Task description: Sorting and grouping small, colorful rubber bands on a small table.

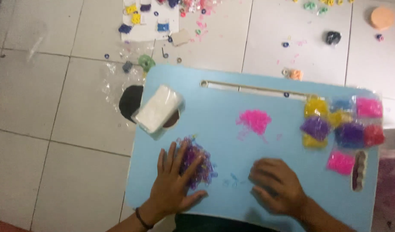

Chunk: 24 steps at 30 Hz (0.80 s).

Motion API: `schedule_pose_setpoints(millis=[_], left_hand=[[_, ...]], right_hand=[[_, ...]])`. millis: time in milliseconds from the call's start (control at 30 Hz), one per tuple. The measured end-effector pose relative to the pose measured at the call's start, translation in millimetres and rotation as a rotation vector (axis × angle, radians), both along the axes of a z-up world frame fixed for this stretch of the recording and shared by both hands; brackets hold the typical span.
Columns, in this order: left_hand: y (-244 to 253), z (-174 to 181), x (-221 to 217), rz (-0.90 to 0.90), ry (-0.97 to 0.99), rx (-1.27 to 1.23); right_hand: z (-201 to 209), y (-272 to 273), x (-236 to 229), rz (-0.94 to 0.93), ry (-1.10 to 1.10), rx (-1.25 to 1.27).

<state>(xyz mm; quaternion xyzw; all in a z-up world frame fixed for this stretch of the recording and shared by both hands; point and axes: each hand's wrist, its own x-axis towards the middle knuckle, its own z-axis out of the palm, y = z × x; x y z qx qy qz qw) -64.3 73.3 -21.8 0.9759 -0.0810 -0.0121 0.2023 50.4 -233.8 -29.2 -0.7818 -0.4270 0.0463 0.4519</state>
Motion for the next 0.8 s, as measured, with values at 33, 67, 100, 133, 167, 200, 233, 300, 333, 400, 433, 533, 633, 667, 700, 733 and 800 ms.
schedule_pose_setpoints(millis=[33, 67, 100, 133, 167, 200, 233, 300, 333, 400, 433, 533, 633, 667, 700, 733, 800], left_hand=[[0.4, 6.1, 3.4, -0.010, 0.028, -0.028], [0.6, 12.3, 6.6, -0.019, 0.055, -0.057], [2.0, 13.5, 7.3, -0.005, 0.052, -0.050], [2.2, 14.7, 7.5, -0.006, 0.072, -0.078], [2.2, 14.4, 8.9, -0.017, 0.090, -0.109], [3.6, 15.9, 10.1, -0.012, 0.084, -0.106], [3.2, 15.9, 11.2, -0.005, 0.084, -0.120], [0.8, 11.6, 12.8, 0.003, 0.084, -0.144], [-0.4, 7.8, 13.4, 0.016, 0.082, -0.124], [-1.7, 8.4, 11.7, 0.059, 0.083, -0.099], [-1.9, 9.4, 12.7, 0.046, 0.054, -0.090], [-7.1, 7.7, 12.1, 0.053, 0.033, -0.069], [-7.1, 10.9, 16.1, 0.055, 0.017, -0.031], [-5.5, 10.8, 15.7, 0.043, 0.013, -0.028], [-2.8, 8.0, 18.6, 0.041, 0.021, -0.025], [-0.3, 3.9, 20.4, 0.024, -0.011, -0.015], [-1.5, 5.2, 8.0, -0.011, 0.009, -0.018]], right_hand=[[5.1, 3.2, 0.0, -0.047, -0.011, 0.021], [10.2, 6.2, -0.3, -0.093, -0.021, 0.042], [5.7, 5.3, -0.2, -0.079, -0.024, 0.049], [0.9, 3.2, -0.4, -0.075, -0.003, 0.050], [-3.8, -0.1, -2.1, -0.081, 0.014, 0.047], [-2.7, 2.3, 2.0, -0.075, 0.008, 0.050], [-1.0, 2.0, 3.7, -0.048, -0.003, 0.079], [0.9, -0.9, 5.2, -0.020, -0.013, 0.098], [1.7, -2.5, 5.2, -0.005, 0.031, 0.112], [6.5, 0.1, 10.5, 0.038, 0.082, 0.130], [9.9, 2.1, 13.1, 0.054, 0.072, 0.181], [23.4, 1.5, 14.7, 0.073, 0.128, 0.210], [20.4, 0.1, 15.7, 0.059, 0.185, 0.195], [15.0, 0.0, 12.3, 0.045, 0.198, 0.179], [11.3, 2.0, 16.2, 0.042, 0.206, 0.182], [6.3, 3.9, 19.0, 0.073, 0.173, 0.223], [7.6, 2.6, 8.2, 0.079, 0.189, 0.254]])
